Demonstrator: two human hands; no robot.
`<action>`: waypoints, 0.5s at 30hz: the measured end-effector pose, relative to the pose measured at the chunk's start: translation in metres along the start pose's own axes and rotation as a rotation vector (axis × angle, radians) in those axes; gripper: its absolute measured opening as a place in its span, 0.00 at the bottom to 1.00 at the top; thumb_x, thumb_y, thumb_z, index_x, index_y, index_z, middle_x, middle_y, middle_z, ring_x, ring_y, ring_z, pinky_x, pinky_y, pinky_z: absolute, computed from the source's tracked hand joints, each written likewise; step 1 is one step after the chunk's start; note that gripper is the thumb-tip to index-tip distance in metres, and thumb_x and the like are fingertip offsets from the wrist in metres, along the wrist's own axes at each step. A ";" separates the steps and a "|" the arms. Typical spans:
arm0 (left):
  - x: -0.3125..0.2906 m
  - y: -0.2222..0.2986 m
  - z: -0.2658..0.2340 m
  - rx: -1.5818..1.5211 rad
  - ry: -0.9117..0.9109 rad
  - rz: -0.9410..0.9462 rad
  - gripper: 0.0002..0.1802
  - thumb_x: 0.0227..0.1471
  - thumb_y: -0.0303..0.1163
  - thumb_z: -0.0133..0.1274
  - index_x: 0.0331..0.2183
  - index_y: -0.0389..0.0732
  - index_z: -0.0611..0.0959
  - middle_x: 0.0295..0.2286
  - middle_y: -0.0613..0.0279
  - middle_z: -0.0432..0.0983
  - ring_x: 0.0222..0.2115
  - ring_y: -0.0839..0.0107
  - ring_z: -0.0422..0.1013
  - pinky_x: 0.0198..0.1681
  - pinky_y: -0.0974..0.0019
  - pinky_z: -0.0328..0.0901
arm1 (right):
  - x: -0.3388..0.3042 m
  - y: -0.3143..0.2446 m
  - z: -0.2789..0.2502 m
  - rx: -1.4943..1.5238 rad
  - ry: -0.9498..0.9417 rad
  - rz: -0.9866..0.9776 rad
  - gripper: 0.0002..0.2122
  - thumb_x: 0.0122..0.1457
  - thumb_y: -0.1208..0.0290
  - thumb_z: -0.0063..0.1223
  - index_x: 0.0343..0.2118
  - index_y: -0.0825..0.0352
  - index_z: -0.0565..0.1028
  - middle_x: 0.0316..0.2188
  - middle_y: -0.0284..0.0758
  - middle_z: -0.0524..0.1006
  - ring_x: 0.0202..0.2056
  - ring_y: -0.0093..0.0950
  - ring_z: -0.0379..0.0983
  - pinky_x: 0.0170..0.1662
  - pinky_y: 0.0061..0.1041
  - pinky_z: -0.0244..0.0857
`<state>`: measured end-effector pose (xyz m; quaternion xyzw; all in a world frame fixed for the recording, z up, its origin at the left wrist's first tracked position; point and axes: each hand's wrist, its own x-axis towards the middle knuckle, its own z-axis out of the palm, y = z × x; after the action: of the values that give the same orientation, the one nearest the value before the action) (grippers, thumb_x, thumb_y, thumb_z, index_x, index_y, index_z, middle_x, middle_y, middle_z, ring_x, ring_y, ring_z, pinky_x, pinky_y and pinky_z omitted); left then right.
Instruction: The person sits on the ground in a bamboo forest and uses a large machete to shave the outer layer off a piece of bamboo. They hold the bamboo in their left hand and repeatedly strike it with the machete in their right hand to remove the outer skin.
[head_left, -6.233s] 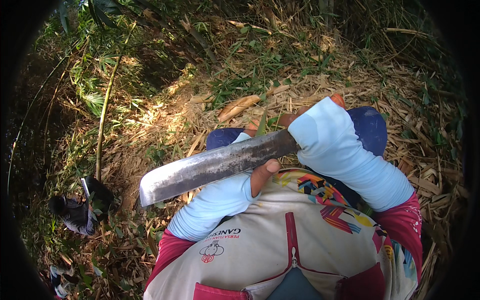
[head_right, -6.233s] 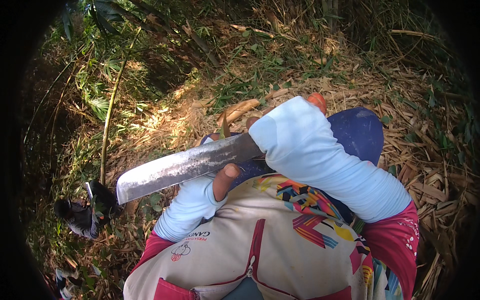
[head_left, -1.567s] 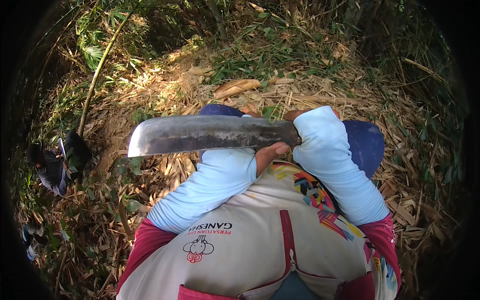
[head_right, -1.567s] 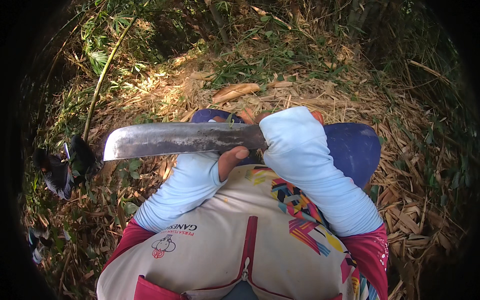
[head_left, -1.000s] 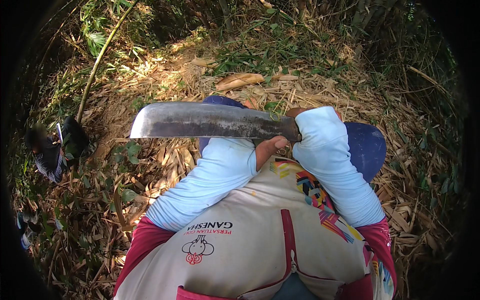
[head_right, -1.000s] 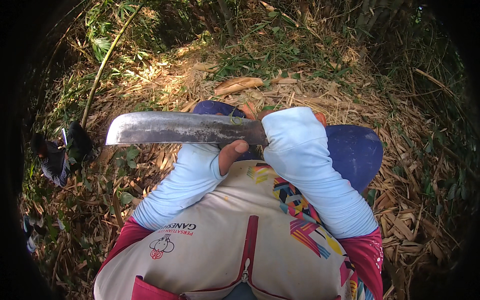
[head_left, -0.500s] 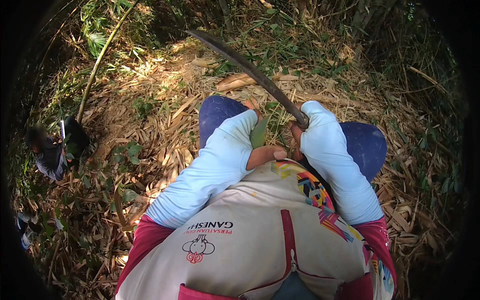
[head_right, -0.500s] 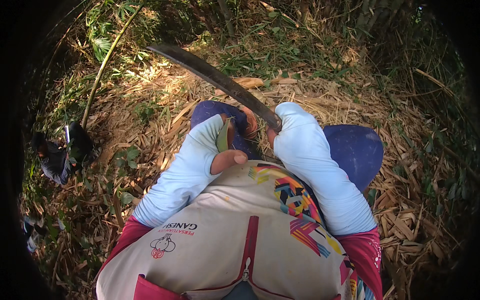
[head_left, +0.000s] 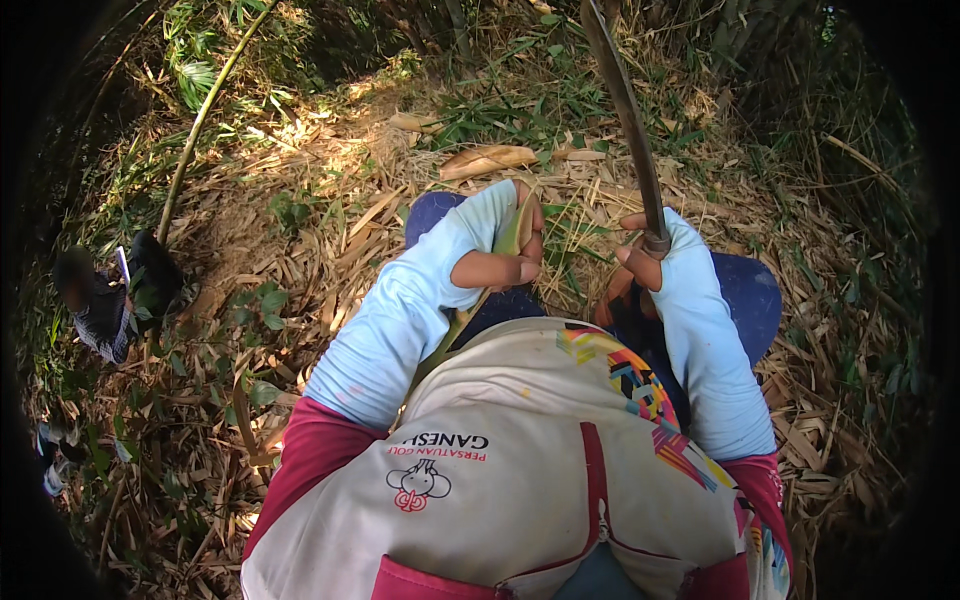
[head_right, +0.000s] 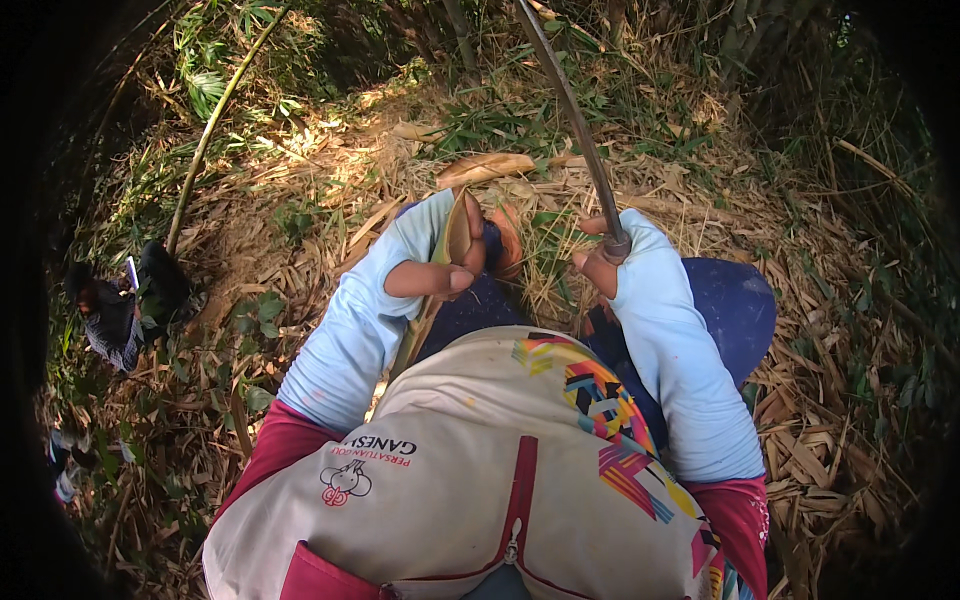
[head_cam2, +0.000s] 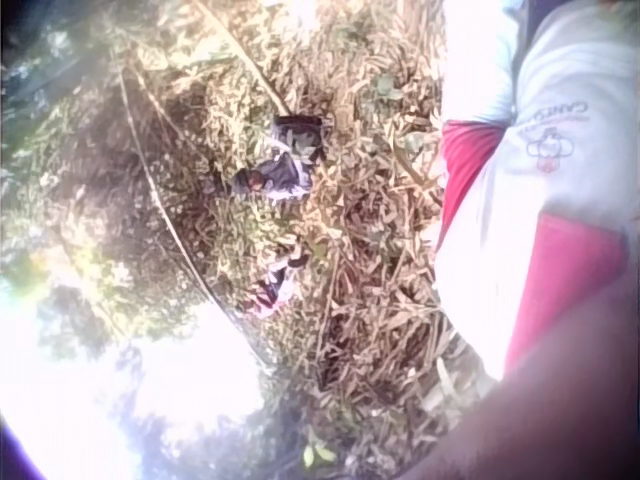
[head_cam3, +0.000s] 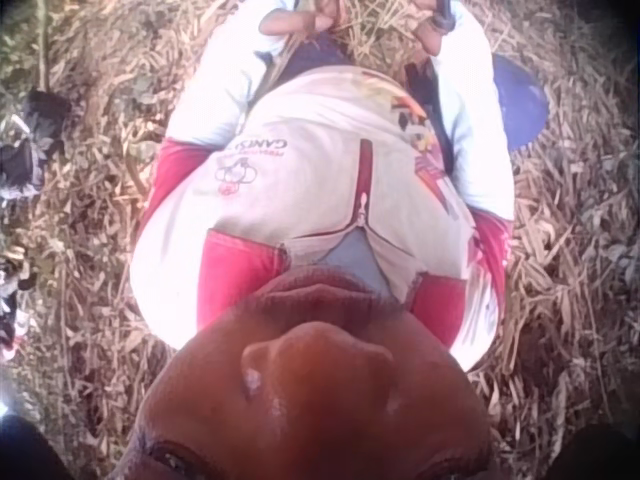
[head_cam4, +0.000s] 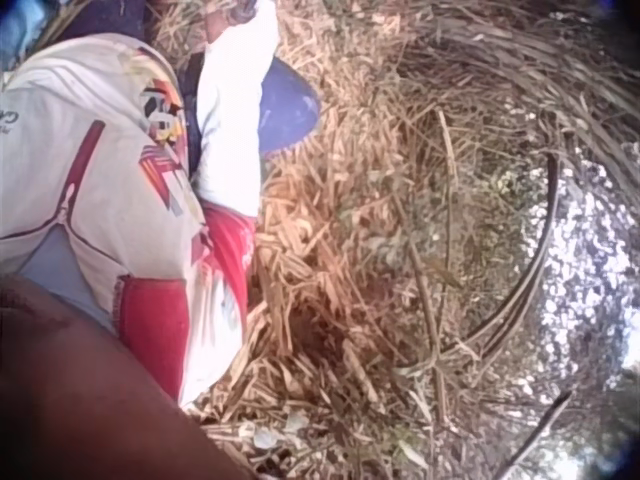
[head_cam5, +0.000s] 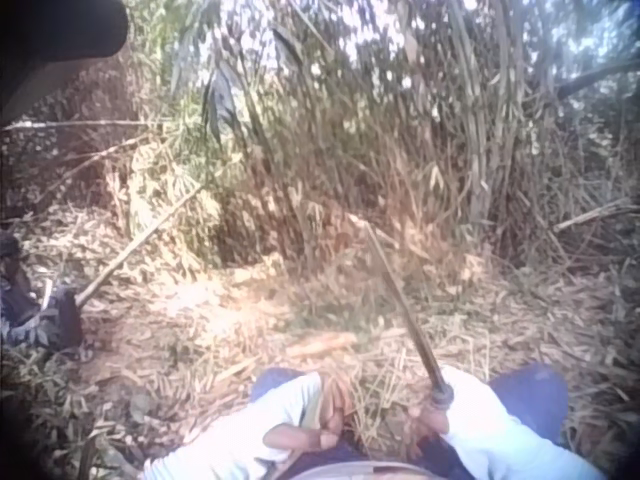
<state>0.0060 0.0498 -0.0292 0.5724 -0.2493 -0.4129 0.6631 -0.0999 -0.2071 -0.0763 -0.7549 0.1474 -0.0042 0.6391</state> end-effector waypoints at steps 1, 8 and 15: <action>0.001 0.001 0.000 -0.035 0.012 0.007 0.24 0.40 0.21 0.60 0.41 0.38 0.70 0.25 0.60 0.75 0.22 0.75 0.69 0.22 0.71 0.63 | 0.000 -0.002 -0.001 0.048 -0.011 0.040 0.19 0.52 0.72 0.65 0.48 0.65 0.74 0.17 0.28 0.70 0.14 0.18 0.64 0.18 0.22 0.58; -0.001 0.003 -0.010 -0.167 -0.095 0.051 0.24 0.44 0.25 0.59 0.44 0.37 0.69 0.26 0.51 0.77 0.20 0.70 0.72 0.22 0.70 0.67 | 0.004 0.001 0.002 0.480 0.000 0.211 0.21 0.51 0.76 0.65 0.49 0.71 0.72 0.21 0.30 0.72 0.17 0.19 0.65 0.21 0.23 0.62; -0.003 0.003 -0.009 -0.184 -0.094 0.060 0.25 0.52 0.37 0.58 0.48 0.36 0.71 0.30 0.48 0.79 0.23 0.68 0.75 0.27 0.71 0.70 | -0.004 0.013 0.008 0.483 0.053 0.202 0.20 0.53 0.75 0.64 0.49 0.71 0.73 0.23 0.30 0.72 0.20 0.19 0.66 0.22 0.24 0.64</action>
<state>0.0126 0.0577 -0.0281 0.4813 -0.2582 -0.4404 0.7126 -0.1046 -0.2007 -0.0893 -0.5615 0.2333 0.0049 0.7939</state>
